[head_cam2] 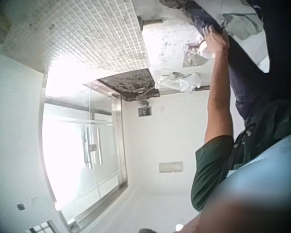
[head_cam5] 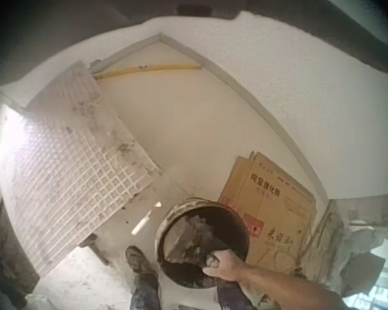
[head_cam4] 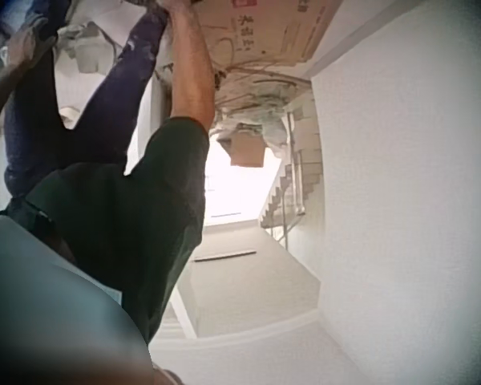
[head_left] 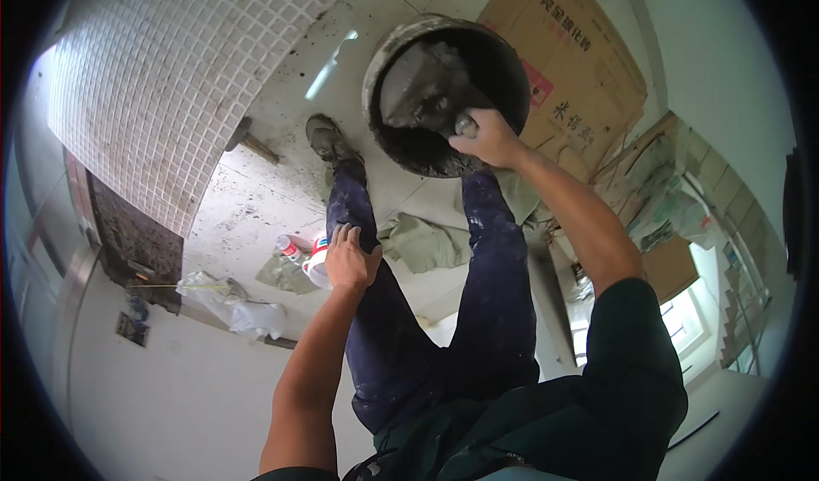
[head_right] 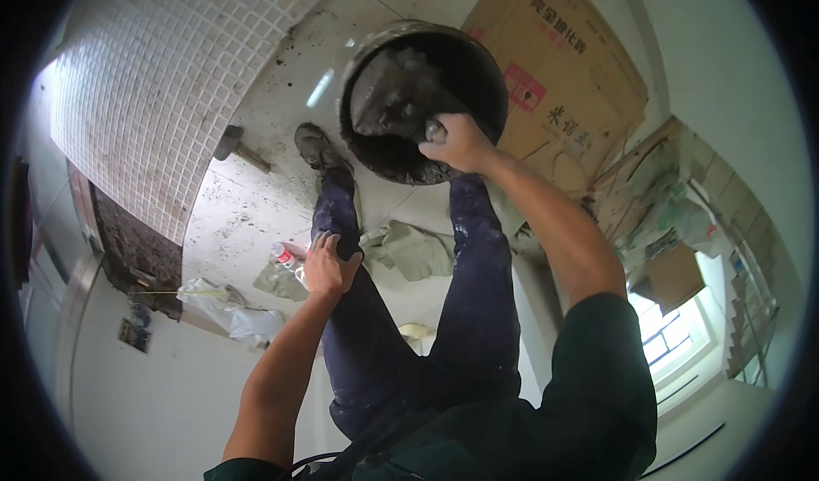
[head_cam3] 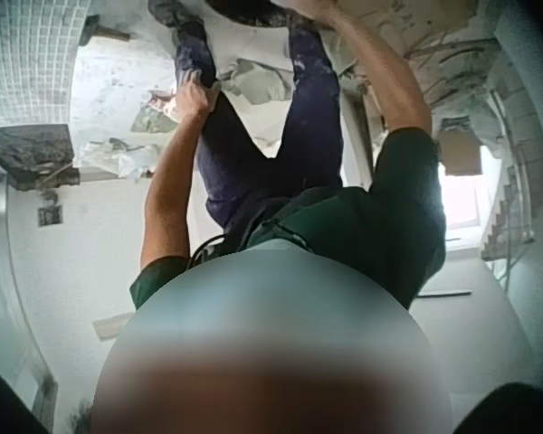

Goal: Spread mortar evenly onto the back of a large floor tile using a trowel.

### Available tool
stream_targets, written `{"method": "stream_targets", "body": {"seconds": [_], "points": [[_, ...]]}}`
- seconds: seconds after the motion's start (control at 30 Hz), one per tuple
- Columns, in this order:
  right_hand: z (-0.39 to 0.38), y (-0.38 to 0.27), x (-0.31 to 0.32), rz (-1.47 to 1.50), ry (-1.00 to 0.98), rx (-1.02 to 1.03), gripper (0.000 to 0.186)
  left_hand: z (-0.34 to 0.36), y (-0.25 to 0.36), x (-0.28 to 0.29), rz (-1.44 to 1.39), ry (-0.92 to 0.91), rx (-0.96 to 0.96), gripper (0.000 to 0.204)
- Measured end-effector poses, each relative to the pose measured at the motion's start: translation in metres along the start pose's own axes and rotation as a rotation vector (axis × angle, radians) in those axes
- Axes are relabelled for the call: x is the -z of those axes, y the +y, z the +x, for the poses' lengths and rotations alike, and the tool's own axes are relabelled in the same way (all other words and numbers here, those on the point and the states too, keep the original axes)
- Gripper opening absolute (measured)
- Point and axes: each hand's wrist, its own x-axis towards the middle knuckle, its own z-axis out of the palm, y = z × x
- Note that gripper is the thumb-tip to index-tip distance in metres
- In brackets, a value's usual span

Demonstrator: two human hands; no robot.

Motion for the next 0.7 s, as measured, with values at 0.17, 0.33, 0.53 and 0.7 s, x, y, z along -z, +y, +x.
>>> {"method": "stream_targets", "body": {"seconds": [0.17,0.33,0.53,0.7], "points": [[-0.022,-0.101,-0.006,0.073,0.038,0.031,0.029,0.006,-0.018,0.008,-0.096,-0.030,-0.065,0.054],[0.065,-0.209,-0.091,-0.221,0.302,0.303,0.024,0.002,-0.039,0.024,-0.145,0.032,-0.079,0.051],[0.253,-0.320,-0.193,-0.590,0.407,0.412,0.028,0.012,-0.050,0.053,-0.230,-0.013,-0.061,0.065],[0.216,-0.338,-0.205,-0.560,0.363,0.533,0.029,0.008,-0.077,0.058,-0.293,-0.064,-0.001,0.066]]}}
